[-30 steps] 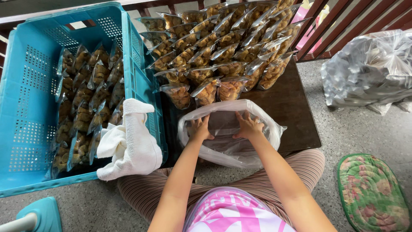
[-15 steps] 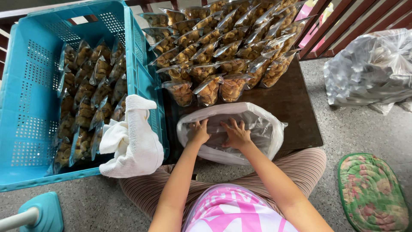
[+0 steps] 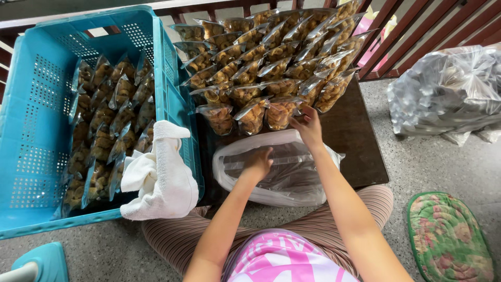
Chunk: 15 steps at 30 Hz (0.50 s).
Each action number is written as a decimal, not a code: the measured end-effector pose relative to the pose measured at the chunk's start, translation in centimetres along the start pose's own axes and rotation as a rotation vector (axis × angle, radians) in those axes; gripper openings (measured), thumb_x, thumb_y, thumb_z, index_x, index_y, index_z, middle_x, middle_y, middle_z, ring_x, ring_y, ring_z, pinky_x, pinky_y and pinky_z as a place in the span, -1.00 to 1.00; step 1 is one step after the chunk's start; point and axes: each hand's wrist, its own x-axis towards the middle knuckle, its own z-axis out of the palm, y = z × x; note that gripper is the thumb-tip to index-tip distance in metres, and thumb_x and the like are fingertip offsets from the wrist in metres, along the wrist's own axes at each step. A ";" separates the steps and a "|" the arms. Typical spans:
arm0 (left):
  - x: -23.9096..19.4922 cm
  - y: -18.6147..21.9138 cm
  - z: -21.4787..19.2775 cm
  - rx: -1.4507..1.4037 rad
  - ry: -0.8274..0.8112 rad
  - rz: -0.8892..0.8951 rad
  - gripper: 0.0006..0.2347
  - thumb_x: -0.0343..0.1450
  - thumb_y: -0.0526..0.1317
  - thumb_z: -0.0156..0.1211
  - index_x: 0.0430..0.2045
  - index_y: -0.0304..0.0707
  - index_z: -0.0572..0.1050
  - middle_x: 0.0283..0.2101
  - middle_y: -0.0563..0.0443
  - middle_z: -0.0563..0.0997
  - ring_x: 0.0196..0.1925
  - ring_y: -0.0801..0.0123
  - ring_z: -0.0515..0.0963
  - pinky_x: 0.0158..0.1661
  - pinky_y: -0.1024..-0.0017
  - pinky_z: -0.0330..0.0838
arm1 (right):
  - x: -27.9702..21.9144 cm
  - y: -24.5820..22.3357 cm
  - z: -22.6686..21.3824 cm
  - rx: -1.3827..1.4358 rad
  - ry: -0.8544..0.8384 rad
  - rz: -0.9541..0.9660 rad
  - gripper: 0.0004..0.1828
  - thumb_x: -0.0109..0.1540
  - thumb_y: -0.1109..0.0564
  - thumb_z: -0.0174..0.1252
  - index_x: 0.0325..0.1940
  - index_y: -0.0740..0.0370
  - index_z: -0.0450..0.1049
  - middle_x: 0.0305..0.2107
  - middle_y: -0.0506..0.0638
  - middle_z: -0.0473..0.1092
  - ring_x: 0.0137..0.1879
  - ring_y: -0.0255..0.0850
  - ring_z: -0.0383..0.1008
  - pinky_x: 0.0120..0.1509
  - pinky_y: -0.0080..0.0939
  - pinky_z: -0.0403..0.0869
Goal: The person sits on the floor and wipes vacuum-sealed snack bags with a white cloth. They then open a large plastic bag and place the cleaned snack bags inside it one by one.
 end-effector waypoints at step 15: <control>2.0 -0.4 1.7 0.065 0.250 0.178 -0.50 0.39 -0.30 0.10 0.29 -0.01 0.29 0.12 -0.17 0.52 0.13 -0.11 0.51 0.07 -0.02 0.44 | -3.6 -6.5 -1.2 0.191 0.041 -0.283 -0.39 0.21 0.23 0.49 0.26 0.27 0.36 0.11 0.07 0.42 0.31 -0.16 0.40 0.43 -0.14 0.39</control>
